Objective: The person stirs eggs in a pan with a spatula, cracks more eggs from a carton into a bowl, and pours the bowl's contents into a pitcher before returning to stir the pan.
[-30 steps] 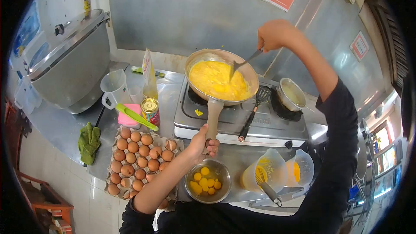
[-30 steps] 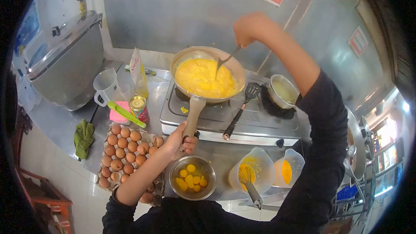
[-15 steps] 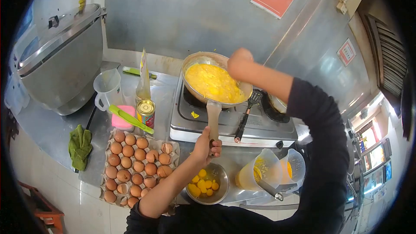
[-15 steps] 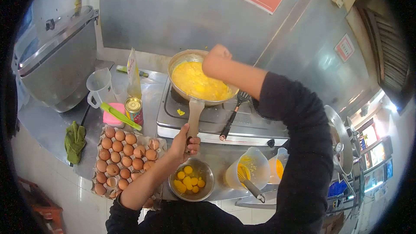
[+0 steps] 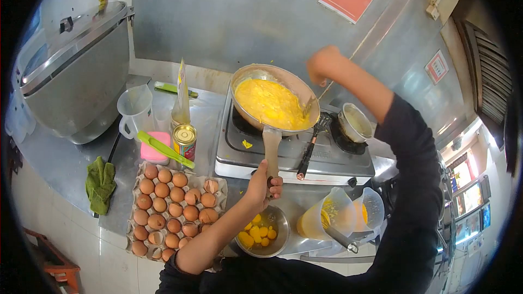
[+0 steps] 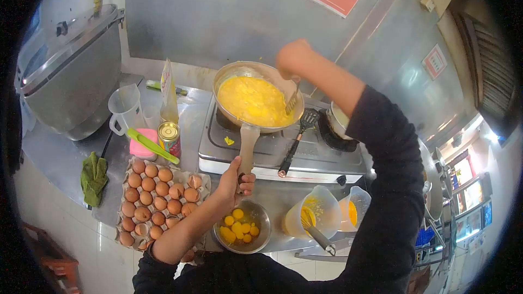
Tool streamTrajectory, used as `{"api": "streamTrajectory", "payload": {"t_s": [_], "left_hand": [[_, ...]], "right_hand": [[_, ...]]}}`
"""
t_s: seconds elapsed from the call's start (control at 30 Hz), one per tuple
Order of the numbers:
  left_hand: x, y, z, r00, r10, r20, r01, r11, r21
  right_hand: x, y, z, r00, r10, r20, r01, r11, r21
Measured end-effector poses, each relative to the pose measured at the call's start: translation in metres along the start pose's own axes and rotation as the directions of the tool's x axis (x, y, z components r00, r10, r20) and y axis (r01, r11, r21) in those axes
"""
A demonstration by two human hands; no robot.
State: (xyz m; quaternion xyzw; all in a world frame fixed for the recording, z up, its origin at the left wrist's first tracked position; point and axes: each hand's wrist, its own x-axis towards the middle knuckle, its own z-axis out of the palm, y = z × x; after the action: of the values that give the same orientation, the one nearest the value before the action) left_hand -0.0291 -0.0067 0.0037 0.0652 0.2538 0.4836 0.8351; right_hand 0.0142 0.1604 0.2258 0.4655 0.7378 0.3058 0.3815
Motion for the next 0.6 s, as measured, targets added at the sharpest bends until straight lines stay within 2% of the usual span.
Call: {"api": "streamTrajectory", "payload": {"t_s": [0.07,0.2,0.27,0.37,0.47,0.6], "left_hand": [[0.002,-0.001,-0.001,1.0,-0.003,0.015,0.004,1.0,-0.006],[0.003,0.0,-0.001,1.0,0.001,0.018,-0.001,1.0,0.004],[0.003,-0.002,-0.004,0.999,-0.01,0.045,0.011,1.0,-0.025],[0.004,-0.003,-0.004,1.0,-0.006,0.02,0.007,1.0,-0.018],[0.002,0.0,-0.002,0.999,-0.029,0.026,0.029,1.0,-0.003],[0.002,0.0,0.0,0.999,-0.044,0.019,0.044,0.999,-0.001]], "right_hand": [[-0.006,0.007,-0.001,0.988,0.065,0.14,-0.066,0.998,-0.002],[0.005,0.022,0.019,0.995,0.041,0.093,-0.043,0.999,0.015],[-0.01,0.027,0.003,0.983,0.032,0.183,-0.041,0.998,0.05],[0.004,0.031,0.023,0.97,-0.004,0.245,-0.025,0.993,0.116],[0.015,0.049,0.028,0.988,-0.025,0.149,0.005,0.991,0.137],[0.001,0.07,0.014,0.989,0.025,0.148,-0.043,0.992,0.121]]}}
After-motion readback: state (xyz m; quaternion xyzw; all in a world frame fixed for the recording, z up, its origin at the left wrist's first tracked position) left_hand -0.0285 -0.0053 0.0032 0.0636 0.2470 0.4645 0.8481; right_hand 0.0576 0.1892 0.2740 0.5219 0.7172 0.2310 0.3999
